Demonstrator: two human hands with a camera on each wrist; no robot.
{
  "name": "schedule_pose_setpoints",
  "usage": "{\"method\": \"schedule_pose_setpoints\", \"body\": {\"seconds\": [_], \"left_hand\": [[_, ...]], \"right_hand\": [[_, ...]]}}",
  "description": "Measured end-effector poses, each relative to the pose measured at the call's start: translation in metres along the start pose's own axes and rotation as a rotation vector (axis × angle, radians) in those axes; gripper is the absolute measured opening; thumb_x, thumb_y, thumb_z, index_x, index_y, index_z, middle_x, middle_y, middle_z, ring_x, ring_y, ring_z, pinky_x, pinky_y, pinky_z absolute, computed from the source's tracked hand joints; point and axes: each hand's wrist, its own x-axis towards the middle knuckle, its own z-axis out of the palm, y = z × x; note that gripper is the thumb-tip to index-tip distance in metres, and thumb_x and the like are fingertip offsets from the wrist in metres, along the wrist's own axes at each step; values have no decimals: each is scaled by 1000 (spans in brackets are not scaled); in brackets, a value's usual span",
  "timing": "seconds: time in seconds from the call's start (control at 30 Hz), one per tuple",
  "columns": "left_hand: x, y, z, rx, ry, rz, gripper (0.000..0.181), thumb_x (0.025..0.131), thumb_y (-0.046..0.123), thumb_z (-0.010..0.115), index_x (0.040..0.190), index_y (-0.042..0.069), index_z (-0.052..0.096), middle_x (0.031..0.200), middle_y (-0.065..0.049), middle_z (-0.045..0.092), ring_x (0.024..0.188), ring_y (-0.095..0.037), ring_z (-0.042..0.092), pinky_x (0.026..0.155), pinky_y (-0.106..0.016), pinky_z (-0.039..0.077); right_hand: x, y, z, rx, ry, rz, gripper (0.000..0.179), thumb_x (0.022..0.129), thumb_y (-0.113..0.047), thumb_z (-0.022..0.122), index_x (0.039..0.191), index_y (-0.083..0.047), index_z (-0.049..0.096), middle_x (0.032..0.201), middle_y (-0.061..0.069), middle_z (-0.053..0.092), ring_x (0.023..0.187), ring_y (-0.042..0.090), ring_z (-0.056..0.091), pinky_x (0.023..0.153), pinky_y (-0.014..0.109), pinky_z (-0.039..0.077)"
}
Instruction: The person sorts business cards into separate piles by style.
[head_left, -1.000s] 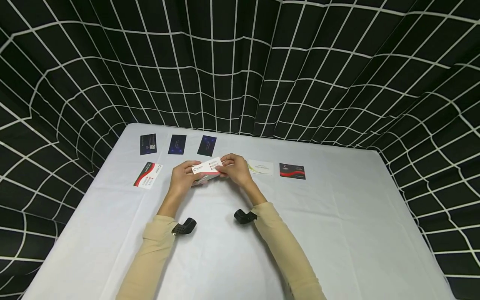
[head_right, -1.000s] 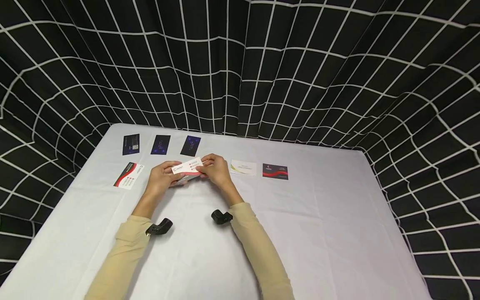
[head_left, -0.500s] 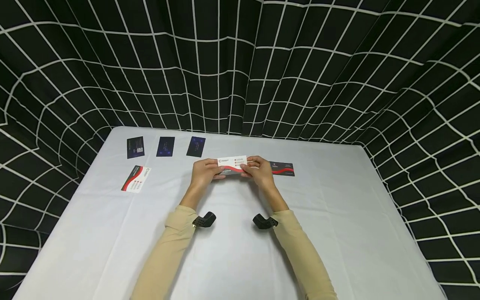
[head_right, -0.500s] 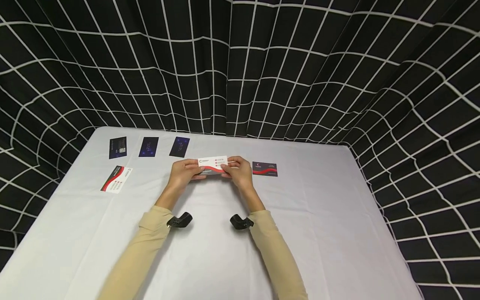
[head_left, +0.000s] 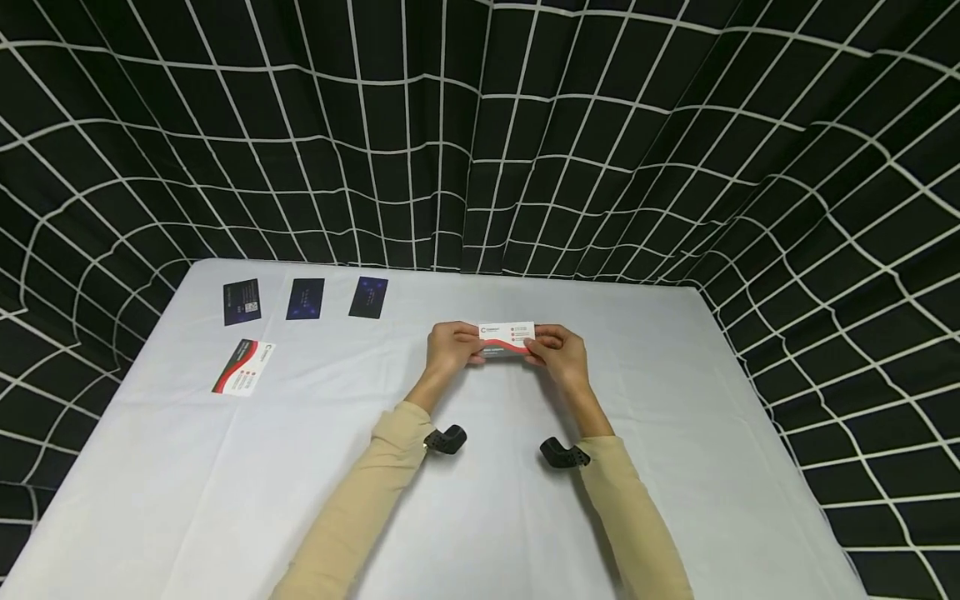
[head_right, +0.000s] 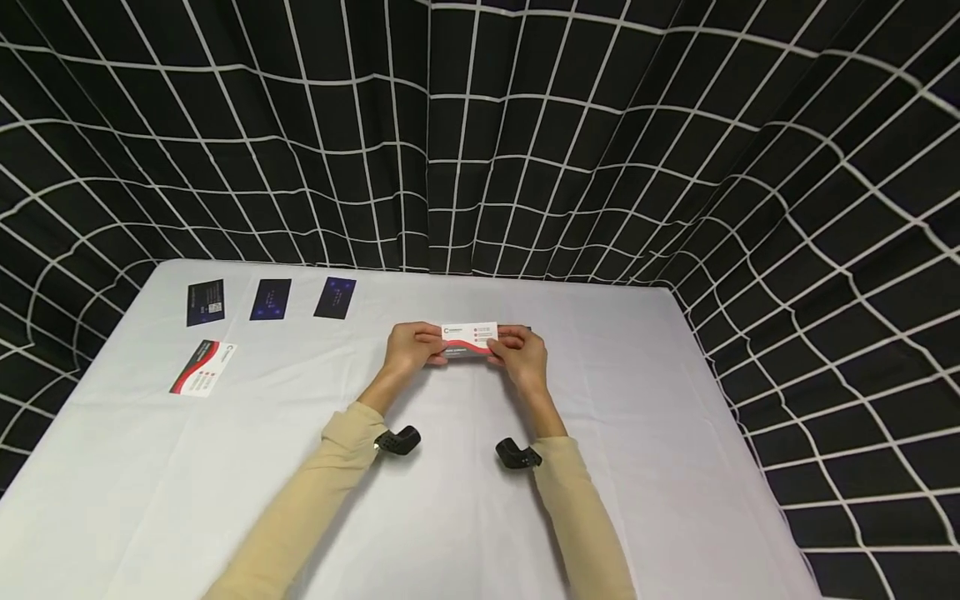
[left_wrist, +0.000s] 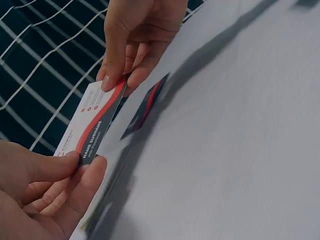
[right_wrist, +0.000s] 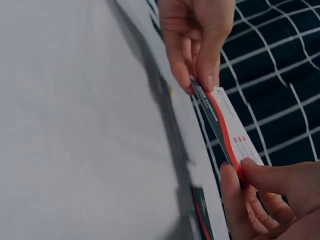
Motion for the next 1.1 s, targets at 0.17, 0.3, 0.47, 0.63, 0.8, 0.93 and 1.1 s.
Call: {"method": "schedule_pose_setpoints", "body": {"seconds": [0.17, 0.3, 0.47, 0.63, 0.8, 0.93, 1.1], "left_hand": [[6, 1, 21, 142, 13, 102, 17, 82, -9, 71, 99, -9, 70, 80, -19, 72, 54, -23, 69, 51, -26, 55], [12, 3, 41, 313, 66, 183, 14, 81, -3, 74, 95, -3, 73, 72, -12, 71, 47, -15, 63, 45, -21, 47], [21, 7, 62, 584, 136, 211, 9, 81, 12, 76, 90, 11, 77, 73, 0, 72, 62, -14, 65, 56, -28, 47], [26, 7, 74, 743, 152, 190, 7, 79, 15, 74, 85, 17, 77, 76, 4, 73, 73, -19, 68, 63, -37, 50], [30, 1, 77, 784, 149, 217, 7, 79, 11, 72, 83, 13, 77, 78, 0, 73, 74, -21, 68, 63, -39, 51], [33, -4, 78, 802, 131, 258, 4, 81, 11, 73, 78, 11, 76, 77, -2, 73, 73, -22, 68, 64, -39, 51], [36, -5, 80, 806, 138, 272, 5, 81, 12, 74, 76, 11, 76, 77, -2, 73, 74, -22, 69, 65, -40, 52]], "right_hand": [[5, 3, -19, -147, 60, -36, 32, 85, 2, 72, 115, 9, 63, 79, 6, 69, 59, 13, 68, 60, 26, 57], [11, 3, -32, -265, 115, -72, 30, 86, -4, 74, 112, 6, 65, 83, 15, 70, 58, 14, 68, 57, 24, 56], [19, 4, -43, -534, 195, -130, 28, 86, -16, 76, 109, -1, 69, 86, 17, 72, 57, 14, 67, 52, 18, 47], [23, 6, -50, -686, 223, -100, 29, 85, -23, 76, 107, -5, 72, 88, 13, 74, 68, 21, 68, 56, 25, 42], [29, 11, -52, -722, 223, -87, 28, 84, -26, 76, 105, -7, 74, 90, 11, 74, 79, 27, 67, 63, 33, 44], [33, 17, -52, -757, 218, -88, 28, 85, -27, 76, 105, -6, 74, 88, 11, 74, 77, 28, 67, 62, 35, 46], [35, 20, -52, -771, 222, -101, 29, 85, -26, 77, 105, -5, 74, 86, 12, 72, 74, 28, 66, 61, 36, 45]]}}
